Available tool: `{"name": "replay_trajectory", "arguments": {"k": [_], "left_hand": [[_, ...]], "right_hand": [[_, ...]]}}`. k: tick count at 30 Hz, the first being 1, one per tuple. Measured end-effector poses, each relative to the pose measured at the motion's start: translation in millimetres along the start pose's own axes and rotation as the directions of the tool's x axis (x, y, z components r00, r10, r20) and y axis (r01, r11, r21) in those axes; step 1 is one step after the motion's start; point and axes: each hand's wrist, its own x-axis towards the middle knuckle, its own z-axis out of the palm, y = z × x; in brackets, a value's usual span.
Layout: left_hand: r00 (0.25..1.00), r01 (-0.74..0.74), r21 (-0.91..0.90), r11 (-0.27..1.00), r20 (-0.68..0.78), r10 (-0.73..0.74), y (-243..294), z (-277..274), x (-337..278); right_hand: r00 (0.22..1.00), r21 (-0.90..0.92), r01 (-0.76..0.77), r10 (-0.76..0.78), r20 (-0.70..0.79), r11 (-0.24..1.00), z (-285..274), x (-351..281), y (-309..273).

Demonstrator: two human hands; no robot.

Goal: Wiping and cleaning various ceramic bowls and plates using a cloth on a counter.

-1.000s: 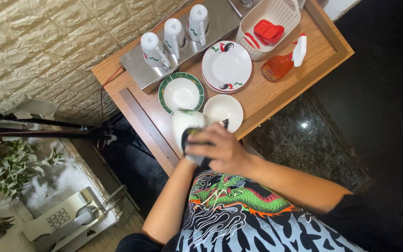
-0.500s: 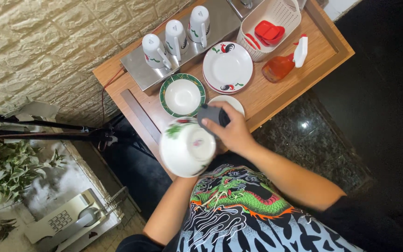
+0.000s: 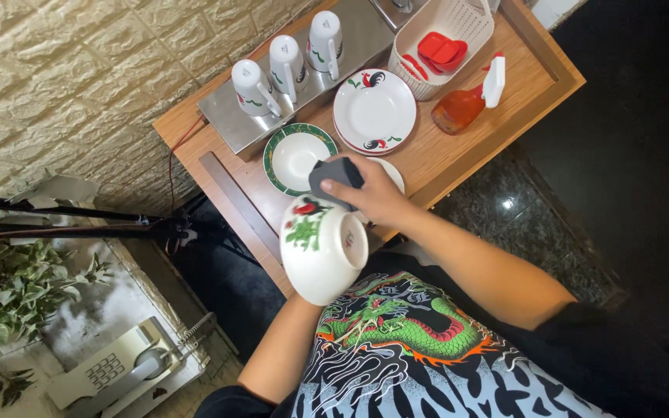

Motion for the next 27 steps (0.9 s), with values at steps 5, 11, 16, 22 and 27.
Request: {"name": "replay_trajectory", "arguments": {"k": [5,11,16,22,27], "left_hand": [[0.903,0.429,-0.099,0.898,0.005,-0.43,52.8,-61.1,63.3],[0.9,0.435,-0.08,0.897,0.015,-0.436,-6.2,-13.1,22.2],[0.845,0.499,-0.33,0.801,0.391,-0.365,-37.3,25.9,1.0],[0.745,0.613,-0.527,0.589,0.633,-0.21,-65.9,70.8,-24.2],[0.742,0.669,-0.692,0.271,0.601,-0.298,-83.0,78.1,-25.3]], "right_hand": [[0.934,0.266,-0.23,0.289,-0.21,0.936,25.4,-30.5,29.9],[0.95,0.145,-0.284,0.299,-0.095,0.948,30.9,-63.8,21.9],[0.961,-0.28,0.277,-0.267,0.072,0.919,28.3,-85.2,-37.1],[0.758,-0.51,0.635,-0.594,0.269,0.58,23.1,-61.4,-67.5],[0.824,-0.543,0.519,-0.555,0.113,0.66,26.4,-55.3,-69.3]]}}
